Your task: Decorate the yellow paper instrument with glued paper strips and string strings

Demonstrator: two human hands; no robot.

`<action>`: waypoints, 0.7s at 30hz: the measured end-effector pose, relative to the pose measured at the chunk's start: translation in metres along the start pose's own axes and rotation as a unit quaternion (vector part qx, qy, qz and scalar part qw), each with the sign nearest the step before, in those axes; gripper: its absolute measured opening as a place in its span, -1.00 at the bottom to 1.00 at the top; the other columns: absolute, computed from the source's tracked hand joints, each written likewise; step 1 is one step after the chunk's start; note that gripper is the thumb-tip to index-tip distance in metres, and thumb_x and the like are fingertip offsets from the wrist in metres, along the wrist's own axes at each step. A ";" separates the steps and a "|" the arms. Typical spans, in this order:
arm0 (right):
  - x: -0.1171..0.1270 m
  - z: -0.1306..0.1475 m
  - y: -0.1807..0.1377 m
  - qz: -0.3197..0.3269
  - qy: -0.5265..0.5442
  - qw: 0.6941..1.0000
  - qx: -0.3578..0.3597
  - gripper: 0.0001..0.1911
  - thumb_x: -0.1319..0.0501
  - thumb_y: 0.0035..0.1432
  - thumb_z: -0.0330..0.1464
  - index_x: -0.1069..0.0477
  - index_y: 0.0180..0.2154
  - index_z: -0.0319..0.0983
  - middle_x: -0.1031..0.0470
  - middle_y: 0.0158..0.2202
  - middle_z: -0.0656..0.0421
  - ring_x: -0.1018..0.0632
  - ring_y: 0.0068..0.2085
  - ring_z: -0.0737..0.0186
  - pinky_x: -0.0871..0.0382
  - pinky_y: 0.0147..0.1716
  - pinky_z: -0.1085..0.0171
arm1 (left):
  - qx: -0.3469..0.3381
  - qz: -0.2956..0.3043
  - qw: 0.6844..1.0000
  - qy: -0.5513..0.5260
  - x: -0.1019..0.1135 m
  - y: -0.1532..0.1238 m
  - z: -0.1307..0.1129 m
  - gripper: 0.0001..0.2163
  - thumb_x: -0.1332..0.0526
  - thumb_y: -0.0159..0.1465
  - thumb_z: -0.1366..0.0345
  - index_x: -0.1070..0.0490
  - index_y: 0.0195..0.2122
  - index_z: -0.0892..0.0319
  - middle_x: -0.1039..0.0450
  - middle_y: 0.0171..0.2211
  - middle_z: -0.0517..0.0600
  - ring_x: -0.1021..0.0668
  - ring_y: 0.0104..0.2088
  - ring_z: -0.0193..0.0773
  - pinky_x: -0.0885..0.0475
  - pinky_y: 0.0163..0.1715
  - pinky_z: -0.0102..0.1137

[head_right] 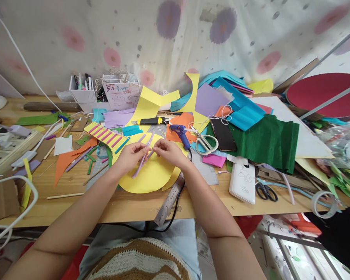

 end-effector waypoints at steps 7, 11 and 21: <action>0.003 -0.007 0.003 -0.025 -0.015 1.000 0.003 -0.72 -0.15 0.05 -0.14 -0.31 -0.40 -0.24 -0.25 -0.54 0.29 -0.27 -0.50 0.40 -0.10 -0.49 0.36 | 0.037 -0.011 0.999 -0.033 -0.002 -0.001 -0.002 -0.83 -0.26 0.05 0.18 -0.37 -0.52 0.17 -0.32 -0.63 -0.09 -0.38 -0.63 -0.36 -0.35 -0.60 -0.42; 0.004 -0.007 0.002 -0.025 -0.007 1.000 0.007 -0.71 -0.16 0.05 -0.13 -0.32 -0.40 -0.25 -0.20 -0.56 0.30 -0.22 -0.52 0.41 -0.06 -0.51 0.36 | 0.050 -0.023 0.997 -0.044 -0.001 -0.002 0.000 -0.84 -0.28 0.05 0.22 -0.37 -0.49 0.18 -0.32 -0.64 -0.11 -0.38 -0.66 -0.37 -0.36 -0.62 -0.41; 0.006 -0.003 0.001 -0.042 -0.006 0.999 0.029 -0.71 -0.18 0.07 -0.13 -0.30 -0.41 -0.23 -0.08 -0.62 0.34 -0.13 -0.56 0.42 0.04 -0.56 0.35 | 0.065 -0.039 0.996 -0.041 -0.001 -0.001 0.003 -0.87 -0.25 0.10 0.31 -0.31 -0.51 0.18 -0.33 -0.65 -0.12 -0.41 -0.65 -0.37 -0.39 -0.61 -0.41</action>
Point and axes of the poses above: each hand's wrist, its own y-axis towards the middle knuckle, its own x-axis out of the back of the hand, z = x × y, the point moved 5 cm from there along y, towards the middle knuckle
